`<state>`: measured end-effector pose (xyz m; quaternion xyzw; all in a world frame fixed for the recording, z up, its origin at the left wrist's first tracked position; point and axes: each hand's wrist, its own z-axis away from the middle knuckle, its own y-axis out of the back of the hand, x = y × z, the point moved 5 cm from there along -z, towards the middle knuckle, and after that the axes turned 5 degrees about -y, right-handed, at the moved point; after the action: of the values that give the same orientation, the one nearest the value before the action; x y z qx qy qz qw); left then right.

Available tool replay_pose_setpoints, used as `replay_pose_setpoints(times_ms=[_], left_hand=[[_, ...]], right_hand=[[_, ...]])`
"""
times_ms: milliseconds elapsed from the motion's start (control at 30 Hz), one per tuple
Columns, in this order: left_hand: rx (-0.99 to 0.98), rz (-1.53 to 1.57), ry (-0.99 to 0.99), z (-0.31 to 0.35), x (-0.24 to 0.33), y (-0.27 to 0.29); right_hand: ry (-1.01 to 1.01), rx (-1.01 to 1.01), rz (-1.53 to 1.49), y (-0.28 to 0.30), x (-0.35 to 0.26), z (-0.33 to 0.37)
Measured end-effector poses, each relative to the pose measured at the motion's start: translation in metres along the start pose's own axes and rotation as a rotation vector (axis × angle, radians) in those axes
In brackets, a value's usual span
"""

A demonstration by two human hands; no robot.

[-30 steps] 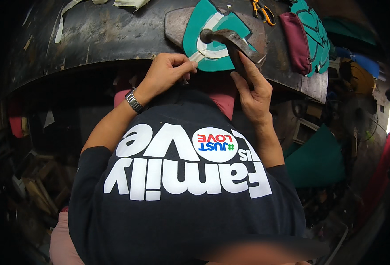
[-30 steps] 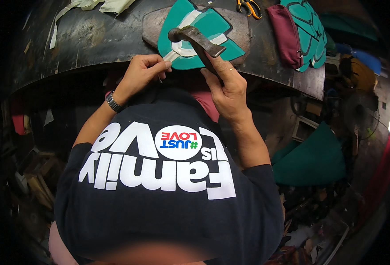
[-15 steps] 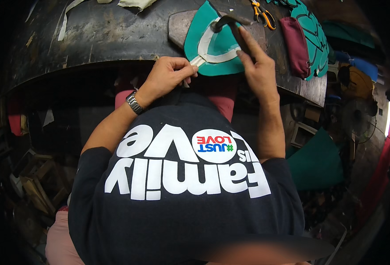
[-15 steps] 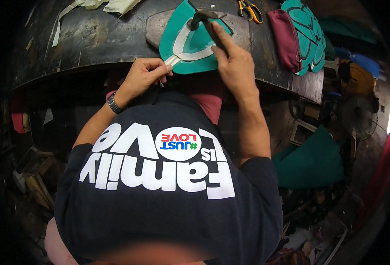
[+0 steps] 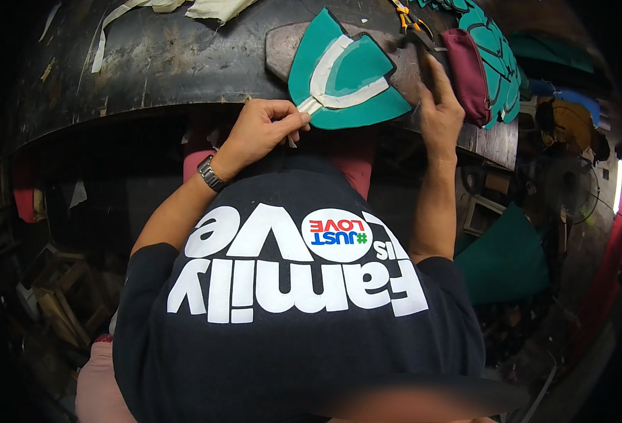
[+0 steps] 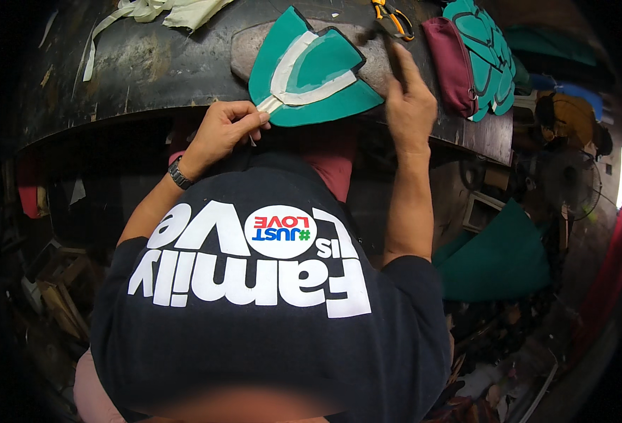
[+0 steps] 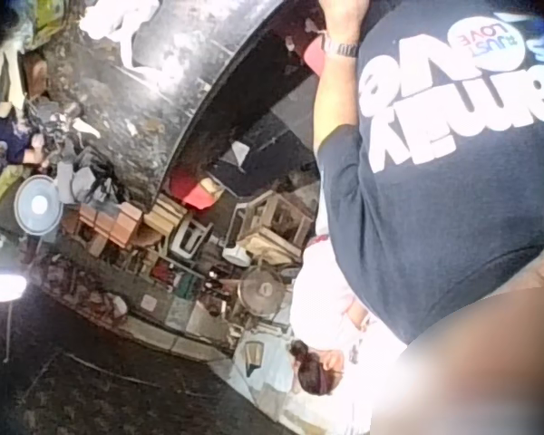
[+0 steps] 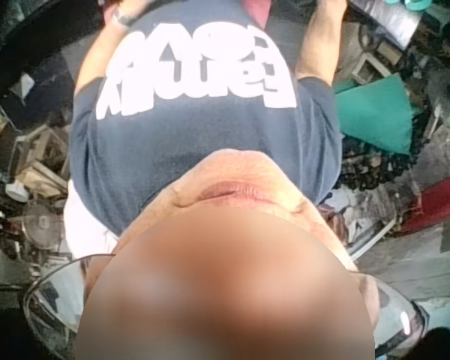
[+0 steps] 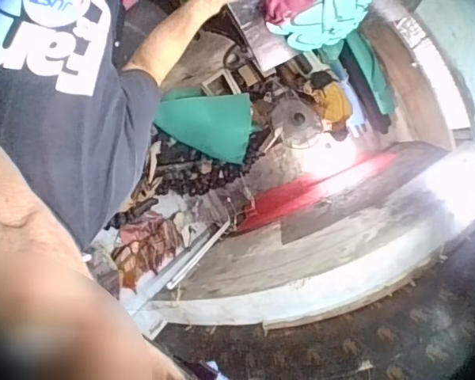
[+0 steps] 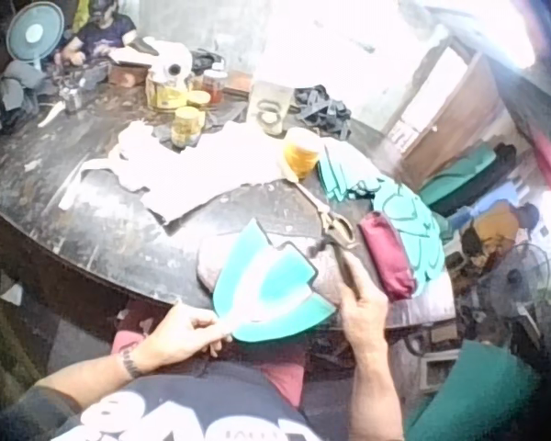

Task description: The person assembles a green sandal by attaching white straps to the sole. They use scissors to trim the straps and a hammer to secure them in place. The person repeats this process for multiple straps, ensuring each is properly aligned and fastened.

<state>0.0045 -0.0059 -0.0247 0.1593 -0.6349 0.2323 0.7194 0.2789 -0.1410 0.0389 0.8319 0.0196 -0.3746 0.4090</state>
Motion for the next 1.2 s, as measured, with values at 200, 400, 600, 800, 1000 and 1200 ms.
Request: replay_pose_setpoints(times_ms=[200, 400, 600, 800, 1000, 1200], left_hand=[[-0.03, 0.191, 0.057, -0.004, -0.004, -0.001], [-0.078, 0.164, 0.042, -0.008, 0.008, -0.009], [-0.129, 0.068, 0.018, -0.005, 0.032, -0.014], [-0.14, 0.079, -0.124, -0.018, 0.051, 0.001], [0.225, 0.191, -0.302, -0.057, 0.033, 0.034], [0.312, 0.216, -0.387, -0.056, 0.014, 0.035]], right_hand=[[-0.129, 0.061, 0.534, 0.022, 0.045, 0.017], [0.226, -0.122, 0.447, 0.002, -0.018, 0.031], [0.417, -0.368, 0.188, -0.028, -0.087, 0.051], [0.231, -0.255, -0.186, 0.019, -0.082, 0.008], [0.197, 0.05, 0.029, 0.065, -0.063, -0.097], [0.171, 0.092, 0.477, 0.055, -0.03, -0.237]])
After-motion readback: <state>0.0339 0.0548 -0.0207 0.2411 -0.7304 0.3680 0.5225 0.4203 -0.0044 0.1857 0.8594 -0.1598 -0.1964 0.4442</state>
